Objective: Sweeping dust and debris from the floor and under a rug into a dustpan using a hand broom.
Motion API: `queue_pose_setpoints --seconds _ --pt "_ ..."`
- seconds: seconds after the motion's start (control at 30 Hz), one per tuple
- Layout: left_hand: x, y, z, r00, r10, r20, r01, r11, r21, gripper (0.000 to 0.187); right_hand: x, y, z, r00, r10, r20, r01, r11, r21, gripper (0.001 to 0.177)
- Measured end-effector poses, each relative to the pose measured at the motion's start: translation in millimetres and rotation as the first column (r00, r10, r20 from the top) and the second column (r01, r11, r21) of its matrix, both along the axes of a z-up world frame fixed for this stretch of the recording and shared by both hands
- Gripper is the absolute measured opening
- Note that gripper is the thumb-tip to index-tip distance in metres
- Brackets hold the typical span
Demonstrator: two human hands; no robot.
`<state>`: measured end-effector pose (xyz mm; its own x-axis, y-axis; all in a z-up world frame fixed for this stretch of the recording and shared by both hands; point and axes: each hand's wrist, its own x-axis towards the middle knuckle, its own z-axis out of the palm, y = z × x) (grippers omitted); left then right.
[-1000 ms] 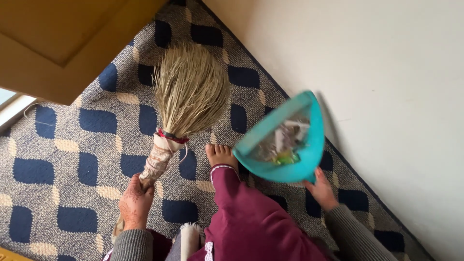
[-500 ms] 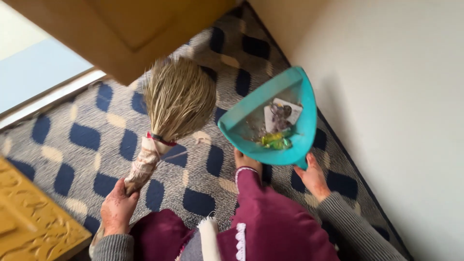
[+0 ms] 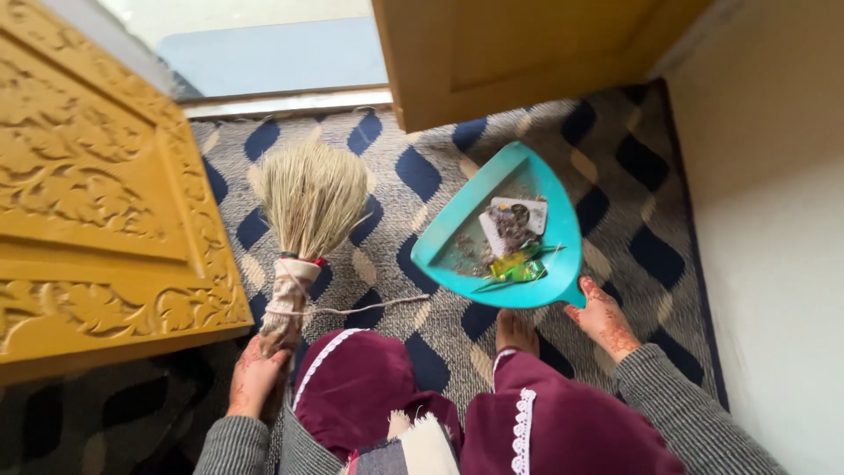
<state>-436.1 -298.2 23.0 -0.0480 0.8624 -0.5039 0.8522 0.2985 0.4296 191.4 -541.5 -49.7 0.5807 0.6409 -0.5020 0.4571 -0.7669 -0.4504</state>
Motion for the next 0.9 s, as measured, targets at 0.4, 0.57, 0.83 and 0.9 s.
queue_pose_setpoints --seconds 0.4,0.57,0.83,0.9 --pt "51 39 47 0.989 0.144 -0.044 -0.149 0.969 -0.196 0.059 21 144 -14 0.767 0.629 0.125 -0.628 0.777 -0.054 0.079" --pt "86 57 45 0.993 0.112 -0.024 -0.114 0.954 -0.278 0.058 28 194 9 0.609 0.792 0.044 -0.792 0.604 0.084 0.075" --pt "161 79 133 0.928 0.366 0.066 -0.289 0.821 -0.492 0.050 20 217 107 0.672 0.740 -0.034 -0.740 0.669 -0.074 0.078" --pt "164 76 115 0.934 0.350 0.077 -0.269 0.827 -0.493 0.045 23 212 129 0.696 0.717 -0.037 -0.713 0.684 -0.158 0.081"
